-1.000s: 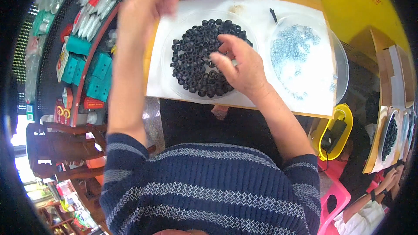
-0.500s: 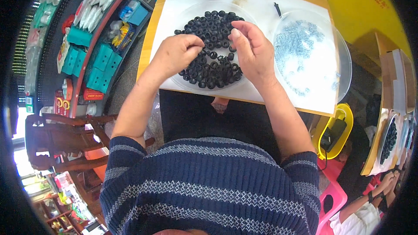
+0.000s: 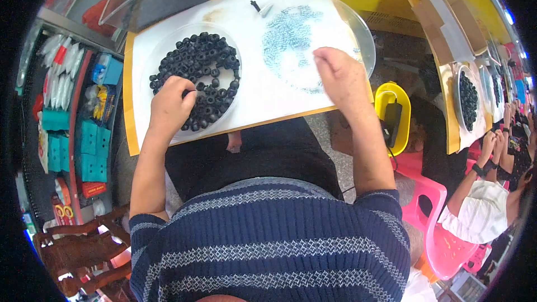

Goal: The person assembles components by picking small metal fasteners from a tray and inserting them into black plastic parts by hand.

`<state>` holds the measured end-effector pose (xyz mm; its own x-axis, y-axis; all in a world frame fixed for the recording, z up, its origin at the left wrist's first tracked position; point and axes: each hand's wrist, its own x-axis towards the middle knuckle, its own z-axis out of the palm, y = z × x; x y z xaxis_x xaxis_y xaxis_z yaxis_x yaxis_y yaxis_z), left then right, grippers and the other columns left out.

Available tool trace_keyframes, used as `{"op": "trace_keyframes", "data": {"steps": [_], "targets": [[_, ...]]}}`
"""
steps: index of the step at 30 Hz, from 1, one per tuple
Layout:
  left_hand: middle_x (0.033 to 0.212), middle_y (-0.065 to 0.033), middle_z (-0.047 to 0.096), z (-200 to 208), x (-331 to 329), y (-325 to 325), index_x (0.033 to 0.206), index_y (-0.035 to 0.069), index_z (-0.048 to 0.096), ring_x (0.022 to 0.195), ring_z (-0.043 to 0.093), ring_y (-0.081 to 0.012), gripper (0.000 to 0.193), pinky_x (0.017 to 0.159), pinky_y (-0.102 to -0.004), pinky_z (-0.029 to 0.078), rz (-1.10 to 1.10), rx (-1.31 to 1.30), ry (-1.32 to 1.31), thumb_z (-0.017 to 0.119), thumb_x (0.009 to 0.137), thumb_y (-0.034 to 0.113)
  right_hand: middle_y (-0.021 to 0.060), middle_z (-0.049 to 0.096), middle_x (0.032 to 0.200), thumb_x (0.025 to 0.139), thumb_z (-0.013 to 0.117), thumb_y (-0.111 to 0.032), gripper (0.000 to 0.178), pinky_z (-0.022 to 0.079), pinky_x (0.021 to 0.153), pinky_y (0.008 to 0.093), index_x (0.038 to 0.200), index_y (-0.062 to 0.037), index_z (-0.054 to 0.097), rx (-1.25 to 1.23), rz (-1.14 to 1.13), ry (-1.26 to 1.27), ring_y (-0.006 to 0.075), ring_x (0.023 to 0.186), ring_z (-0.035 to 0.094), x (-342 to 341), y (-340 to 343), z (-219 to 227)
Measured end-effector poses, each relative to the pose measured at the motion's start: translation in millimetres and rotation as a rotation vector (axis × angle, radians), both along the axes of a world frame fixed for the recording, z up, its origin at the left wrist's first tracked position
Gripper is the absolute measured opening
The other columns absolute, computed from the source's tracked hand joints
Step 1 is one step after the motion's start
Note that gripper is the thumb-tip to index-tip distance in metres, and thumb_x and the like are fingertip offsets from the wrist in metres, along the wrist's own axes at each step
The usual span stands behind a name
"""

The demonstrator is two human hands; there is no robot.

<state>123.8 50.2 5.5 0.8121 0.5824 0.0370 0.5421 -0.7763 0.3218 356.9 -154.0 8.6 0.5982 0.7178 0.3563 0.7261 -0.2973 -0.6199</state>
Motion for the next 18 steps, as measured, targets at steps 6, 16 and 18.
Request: {"op": "trace_keyframes", "data": {"steps": [6, 16, 18], "targets": [[0.070, -0.0051, 0.055, -2, -6, -4, 0.080, 0.001, 0.055, 0.060, 0.053, -0.0103, 0.009, 0.057, -0.0226, 0.042, 0.215, -0.352, -0.330, 0.054, 0.074, 0.007, 0.0164, 0.059, 0.084, 0.076, 0.052, -0.012, 0.015, 0.045, 0.071, 0.0349, 0.087, -0.0033, 0.058, -0.201, 0.050, -0.071, 0.0315, 0.079, 0.057, 17, -2, -4], [0.084, -0.0099, 0.057, 5, 11, -4, 0.092, 0.009, 0.057, 0.076, 0.056, -0.0261, 0.022, 0.067, -0.0341, 0.045, 0.093, -0.150, -0.111, 0.053, 0.076, 0.022, 0.0178, 0.053, 0.095, 0.074, 0.054, -0.014, 0.027, 0.044, 0.074, 0.0377, 0.100, -0.0091, 0.055, -0.406, 0.175, -0.166, 0.0322, 0.084, 0.054, 2, 30, -5], [0.087, -0.0100, 0.056, 2, 16, 0, 0.098, 0.009, 0.057, 0.080, 0.055, -0.0267, 0.025, 0.071, -0.0340, 0.044, 0.005, -0.061, -0.104, 0.054, 0.075, 0.020, 0.0138, 0.054, 0.095, 0.075, 0.053, -0.007, 0.027, 0.045, 0.070, 0.0317, 0.102, -0.0071, 0.054, -0.507, 0.145, -0.187, 0.0256, 0.076, 0.056, 0, 31, -3]]}}
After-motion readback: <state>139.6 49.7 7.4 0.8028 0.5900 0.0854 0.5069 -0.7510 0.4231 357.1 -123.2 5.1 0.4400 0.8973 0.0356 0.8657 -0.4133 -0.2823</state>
